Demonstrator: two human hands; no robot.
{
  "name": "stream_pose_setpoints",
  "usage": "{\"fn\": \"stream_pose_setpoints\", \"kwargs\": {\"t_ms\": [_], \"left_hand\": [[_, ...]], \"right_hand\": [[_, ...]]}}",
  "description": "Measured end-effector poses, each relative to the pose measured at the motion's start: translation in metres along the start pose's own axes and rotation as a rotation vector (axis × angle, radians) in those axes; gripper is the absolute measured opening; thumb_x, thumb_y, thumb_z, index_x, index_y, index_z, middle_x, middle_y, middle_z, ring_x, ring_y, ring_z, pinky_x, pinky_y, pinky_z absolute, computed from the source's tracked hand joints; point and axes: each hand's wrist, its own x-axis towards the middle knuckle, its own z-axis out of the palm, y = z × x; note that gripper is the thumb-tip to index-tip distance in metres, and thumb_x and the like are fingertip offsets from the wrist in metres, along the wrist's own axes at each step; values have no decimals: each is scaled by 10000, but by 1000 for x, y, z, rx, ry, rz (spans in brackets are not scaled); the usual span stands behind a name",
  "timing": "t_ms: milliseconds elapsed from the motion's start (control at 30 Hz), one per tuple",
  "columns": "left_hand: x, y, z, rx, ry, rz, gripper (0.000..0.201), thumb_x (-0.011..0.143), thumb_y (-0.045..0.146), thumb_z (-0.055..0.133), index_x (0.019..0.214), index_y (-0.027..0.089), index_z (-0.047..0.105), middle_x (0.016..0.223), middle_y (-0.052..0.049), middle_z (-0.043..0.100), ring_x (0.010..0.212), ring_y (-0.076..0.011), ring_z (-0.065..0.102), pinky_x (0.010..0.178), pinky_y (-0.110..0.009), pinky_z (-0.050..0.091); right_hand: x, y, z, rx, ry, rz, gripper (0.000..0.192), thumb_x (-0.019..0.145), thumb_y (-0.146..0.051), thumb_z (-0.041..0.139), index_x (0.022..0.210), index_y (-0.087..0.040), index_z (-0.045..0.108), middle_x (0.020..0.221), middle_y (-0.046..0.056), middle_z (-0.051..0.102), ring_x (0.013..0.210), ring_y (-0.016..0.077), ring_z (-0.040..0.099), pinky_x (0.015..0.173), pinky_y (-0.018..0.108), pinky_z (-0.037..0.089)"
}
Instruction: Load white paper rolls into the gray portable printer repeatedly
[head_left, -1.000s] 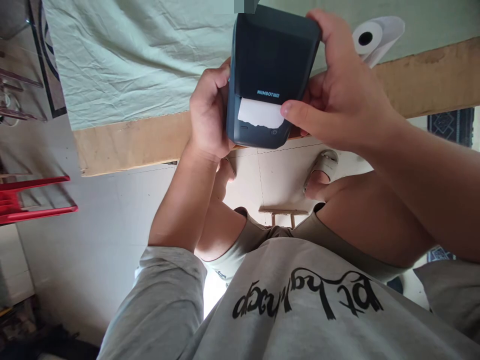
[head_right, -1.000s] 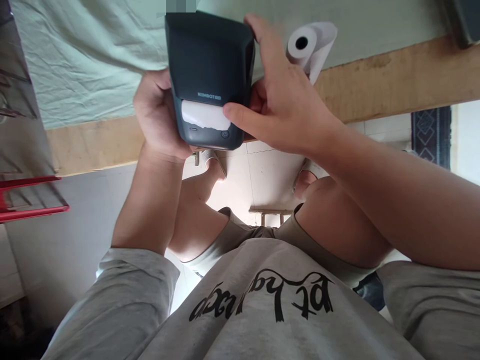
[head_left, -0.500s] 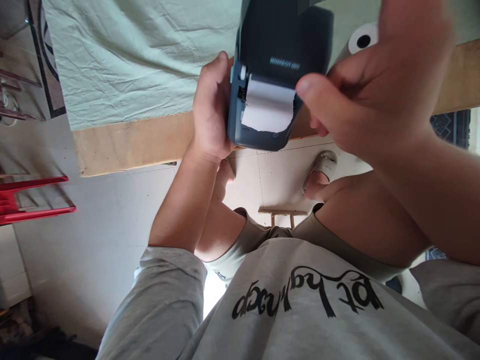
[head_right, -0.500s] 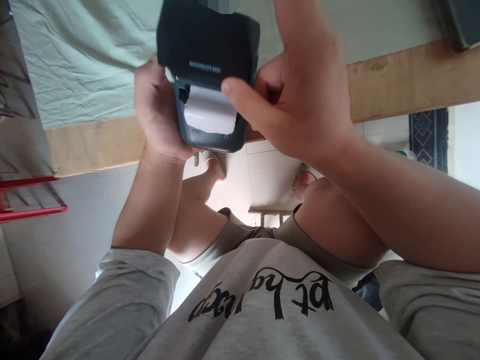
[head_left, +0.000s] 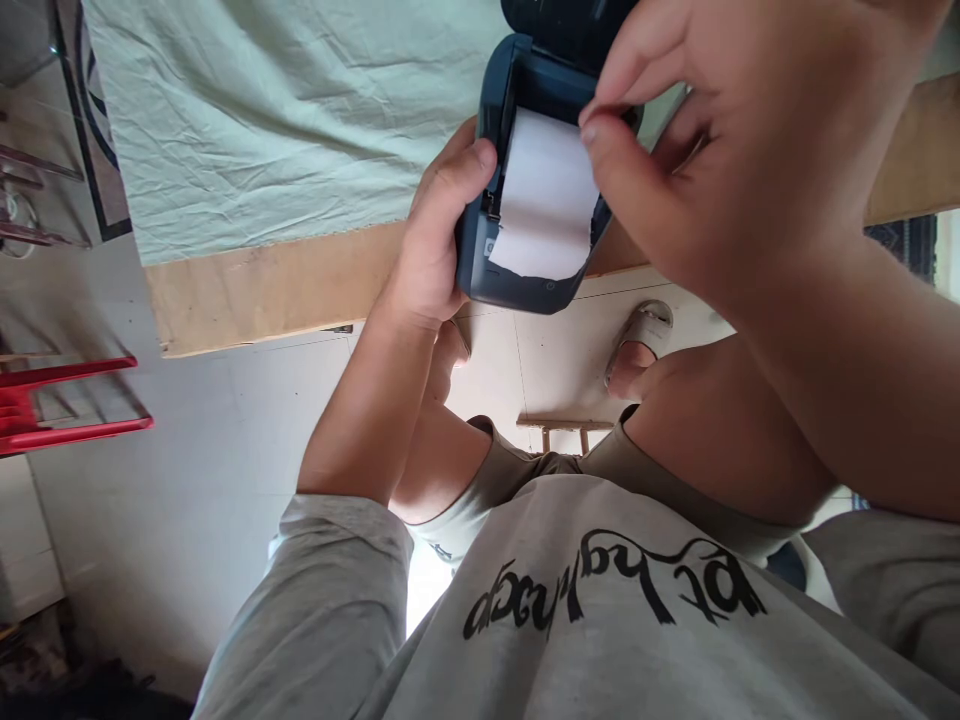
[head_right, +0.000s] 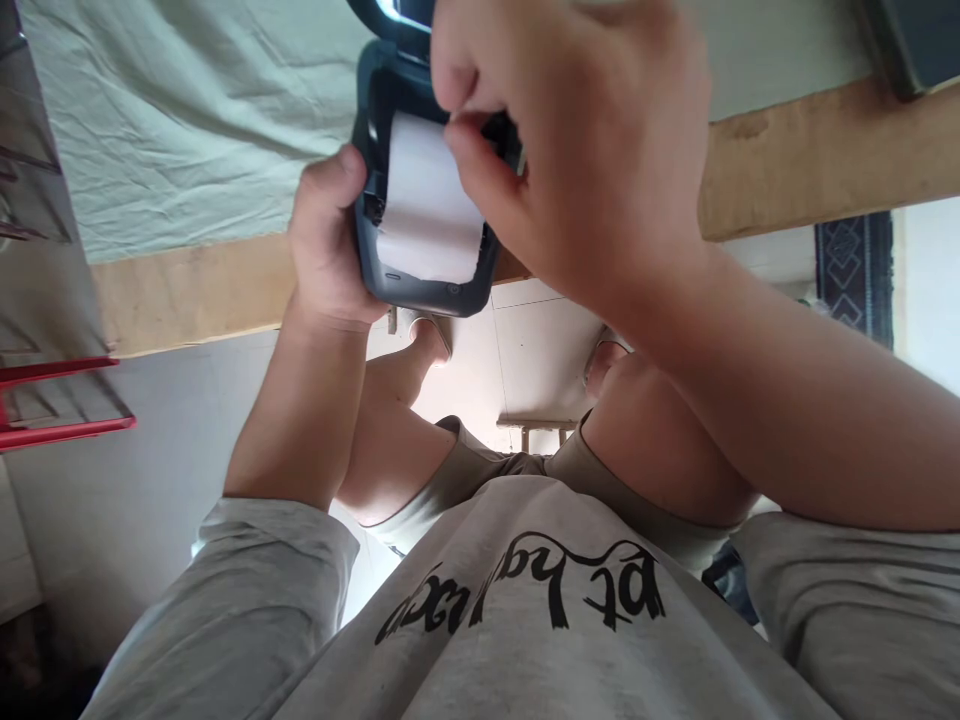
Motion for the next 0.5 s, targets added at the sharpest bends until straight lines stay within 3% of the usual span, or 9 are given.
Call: {"fn": "stream_pose_setpoints", "kwargs": {"t_ms": [133, 267, 367, 500], "left_hand": [[0, -1, 1, -9, -11, 13, 201, 799, 374, 497, 903, 235, 599, 786, -34, 607, 975, -218, 543, 695, -286, 424], [0, -3, 6, -11, -4, 39, 205, 800, 355, 480, 892, 216, 599, 767, -30, 596, 951, -211, 548, 636, -274, 380], [-1, -3, 9, -1, 29, 57, 159, 801, 323, 489, 816, 205, 594, 769, -37, 602, 894, -183, 547, 606, -260, 354], [-1, 0, 8, -6, 24, 31, 192, 814, 314, 465, 794, 169, 589, 684, -15, 574, 705, -131, 556, 563, -234, 352]], "right_hand": [[4, -12, -1, -60, -170, 113, 344, 807, -433, 393, 1135, -335, 426, 1024, -55, 560, 1034, 253, 529, 893, 486, 429], [8, -17, -2, -144, -286, 178, 466, 775, -564, 387, 1187, -346, 391, 1021, 44, 548, 1046, 373, 486, 785, 606, 392], [10, -19, -3, -125, -309, 178, 443, 777, -535, 411, 1179, -351, 397, 1073, 22, 547, 1059, 330, 488, 837, 568, 406], [5, -14, -7, 63, -231, 93, 439, 732, -382, 531, 1158, -337, 434, 1065, -42, 554, 1026, 224, 522, 939, 455, 409]]}}
